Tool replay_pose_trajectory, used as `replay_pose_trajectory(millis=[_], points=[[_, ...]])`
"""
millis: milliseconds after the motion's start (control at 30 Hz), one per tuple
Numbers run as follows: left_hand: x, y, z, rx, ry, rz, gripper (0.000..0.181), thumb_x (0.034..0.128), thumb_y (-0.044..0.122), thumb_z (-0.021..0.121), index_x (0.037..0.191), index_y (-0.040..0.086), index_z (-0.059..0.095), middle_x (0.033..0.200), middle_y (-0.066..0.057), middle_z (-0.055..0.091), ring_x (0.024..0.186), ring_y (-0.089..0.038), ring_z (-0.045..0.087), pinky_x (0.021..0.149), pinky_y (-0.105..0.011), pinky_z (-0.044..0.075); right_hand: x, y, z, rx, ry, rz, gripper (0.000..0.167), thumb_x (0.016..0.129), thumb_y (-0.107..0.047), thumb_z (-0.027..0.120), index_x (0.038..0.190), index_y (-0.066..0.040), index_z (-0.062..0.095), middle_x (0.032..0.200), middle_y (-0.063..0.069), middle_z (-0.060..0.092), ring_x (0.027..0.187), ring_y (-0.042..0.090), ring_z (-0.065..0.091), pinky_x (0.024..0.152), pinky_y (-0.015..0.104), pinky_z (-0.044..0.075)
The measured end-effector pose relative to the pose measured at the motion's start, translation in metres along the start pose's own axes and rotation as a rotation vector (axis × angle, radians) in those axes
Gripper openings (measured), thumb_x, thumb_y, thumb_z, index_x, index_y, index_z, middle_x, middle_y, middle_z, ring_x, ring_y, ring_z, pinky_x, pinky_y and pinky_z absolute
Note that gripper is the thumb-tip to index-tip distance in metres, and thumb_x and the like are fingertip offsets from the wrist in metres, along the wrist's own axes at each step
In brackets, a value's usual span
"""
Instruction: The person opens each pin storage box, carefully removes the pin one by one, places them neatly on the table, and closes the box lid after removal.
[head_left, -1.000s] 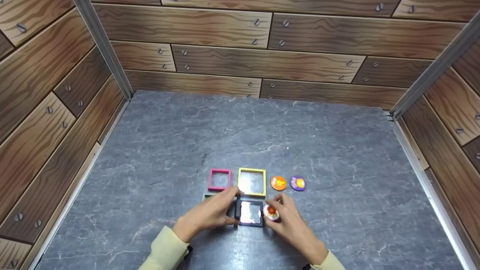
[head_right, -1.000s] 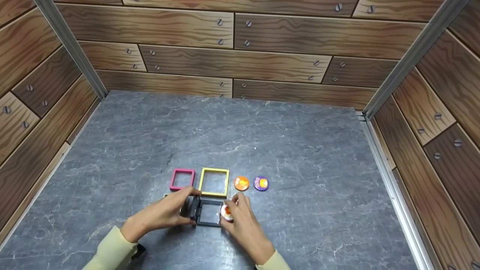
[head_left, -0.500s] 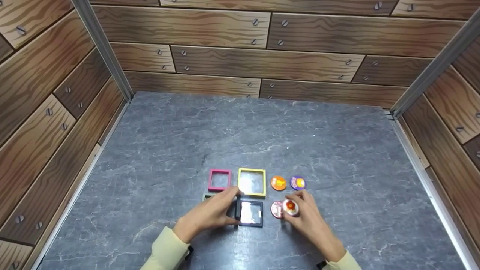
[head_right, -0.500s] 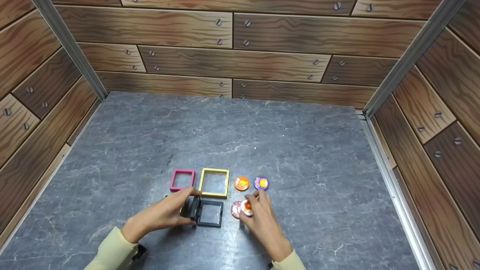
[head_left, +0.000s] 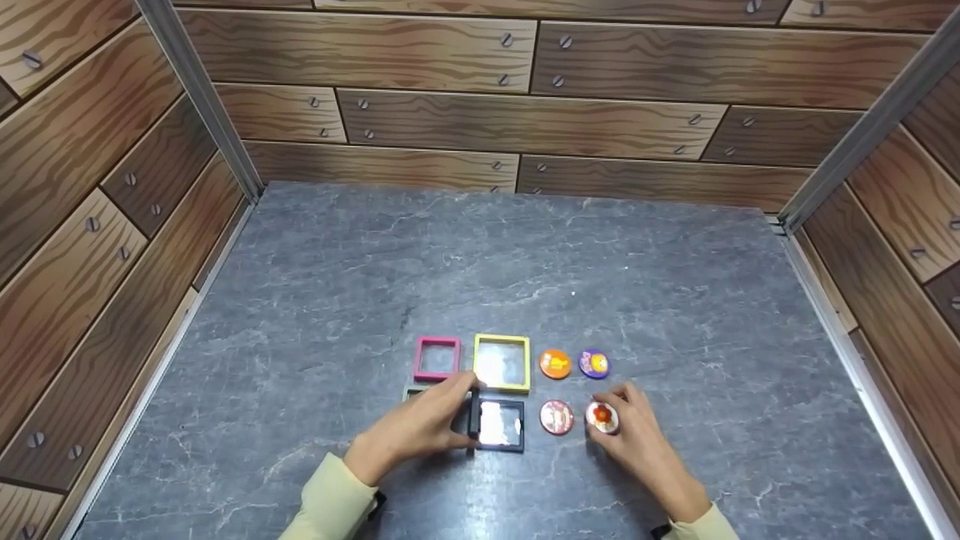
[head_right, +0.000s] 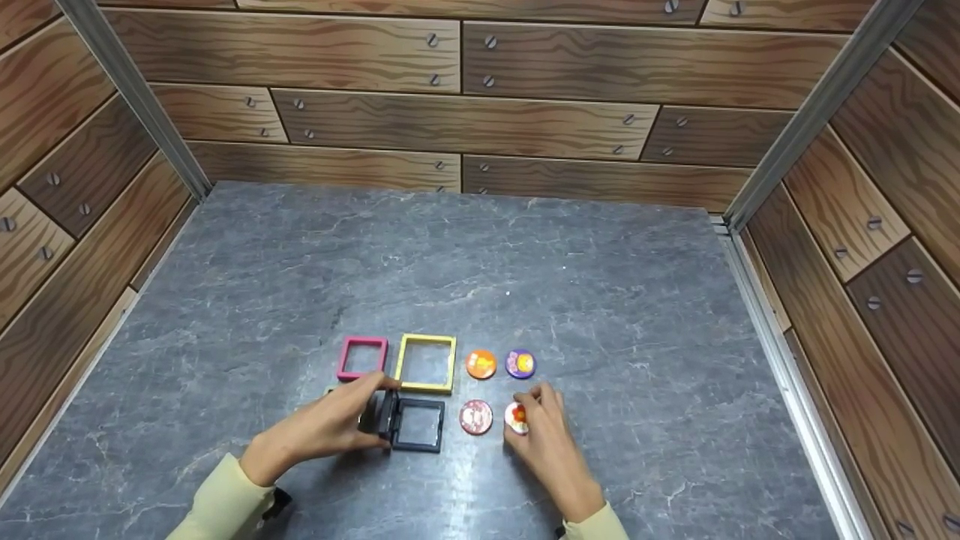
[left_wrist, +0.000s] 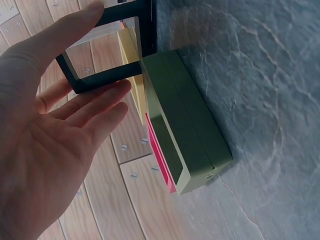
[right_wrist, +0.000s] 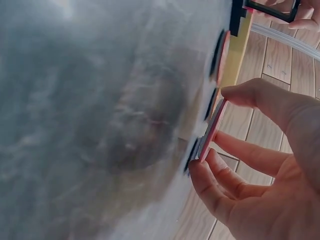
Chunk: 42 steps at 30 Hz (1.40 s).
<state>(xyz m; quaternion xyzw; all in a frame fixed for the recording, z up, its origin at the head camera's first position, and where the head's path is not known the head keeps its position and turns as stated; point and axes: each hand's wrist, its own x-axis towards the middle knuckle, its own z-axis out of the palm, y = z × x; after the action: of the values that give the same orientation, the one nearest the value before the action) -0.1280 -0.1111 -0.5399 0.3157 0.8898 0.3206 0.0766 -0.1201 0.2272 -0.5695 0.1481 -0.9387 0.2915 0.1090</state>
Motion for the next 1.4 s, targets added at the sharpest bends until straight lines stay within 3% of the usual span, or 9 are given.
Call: replay_pose_trajectory(millis=[300,500,700,900,1200,1333,1400], points=[[0.000,0.000,0.001,-0.003,0.000,-0.015,0.069,0.0827,0.019,0.090,0.137,0.009,0.050,0.134,-0.010,0.066,0.120,-0.023,0.067,0.112,-0.037,0.057,-0.002,0.006,0.003,-0.034,0.010,-0.012,0.037,0.070,-0.002,0.090,0.104,0.003,0.077,0.099,0.010,0.062,0.096,0.027,0.057,0.085,0.042,0.050],[-0.001,0.000,0.001,0.017,0.010,-0.005,0.068,0.0833,0.018,0.089,0.137,0.007,0.049,0.138,-0.012,0.064,0.124,-0.024,0.066,0.114,-0.040,0.056,-0.002,0.005,0.003,-0.042,-0.030,0.026,0.036,0.074,-0.004,0.090,0.107,0.002,0.078,0.101,0.010,0.063,0.098,0.024,0.055,0.085,0.041,0.049],[-0.004,0.002,0.002,0.003,0.007,-0.035,0.072,0.0830,0.018,0.089,0.142,0.009,0.049,0.141,-0.011,0.064,0.127,-0.024,0.066,0.114,-0.039,0.056,-0.004,0.005,0.002,-0.016,-0.037,0.033,0.039,0.075,-0.009,0.092,0.110,0.002,0.077,0.103,0.009,0.062,0.101,0.024,0.054,0.085,0.039,0.048],[-0.004,0.006,0.003,0.039,-0.011,-0.066,0.074,0.0852,0.021,0.088,0.147,0.012,0.048,0.144,-0.009,0.063,0.131,-0.023,0.064,0.116,-0.039,0.055,-0.004,0.003,0.002,-0.003,-0.067,0.098,0.039,0.086,-0.021,0.087,0.115,0.002,0.077,0.110,0.012,0.063,0.107,0.028,0.056,0.092,0.046,0.049],[0.001,0.007,0.009,0.149,0.018,0.024,0.082,0.0862,0.028,0.088,0.157,0.015,0.049,0.142,-0.008,0.061,0.120,-0.020,0.067,0.105,-0.035,0.061,-0.002,-0.012,0.003,0.008,-0.048,0.135,0.037,0.095,-0.027,0.079,0.122,-0.001,0.075,0.122,0.017,0.063,0.114,0.030,0.051,0.093,0.046,0.046],[0.004,0.008,0.013,0.145,0.021,0.053,0.084,0.0875,0.029,0.087,0.160,0.019,0.047,0.140,-0.007,0.060,0.113,-0.017,0.066,0.099,-0.032,0.063,0.002,-0.027,0.006,0.022,0.030,0.047,0.034,0.093,-0.023,0.082,0.118,-0.001,0.076,0.119,0.014,0.065,0.110,0.027,0.052,0.090,0.042,0.046],[0.005,0.008,0.014,0.142,0.019,0.043,0.087,0.0881,0.031,0.086,0.162,0.018,0.043,0.144,-0.010,0.060,0.118,-0.020,0.067,0.103,-0.036,0.062,0.004,-0.034,0.009,0.027,0.073,-0.018,0.031,0.091,-0.021,0.082,0.115,-0.002,0.077,0.116,0.012,0.067,0.107,0.025,0.053,0.089,0.041,0.048]])
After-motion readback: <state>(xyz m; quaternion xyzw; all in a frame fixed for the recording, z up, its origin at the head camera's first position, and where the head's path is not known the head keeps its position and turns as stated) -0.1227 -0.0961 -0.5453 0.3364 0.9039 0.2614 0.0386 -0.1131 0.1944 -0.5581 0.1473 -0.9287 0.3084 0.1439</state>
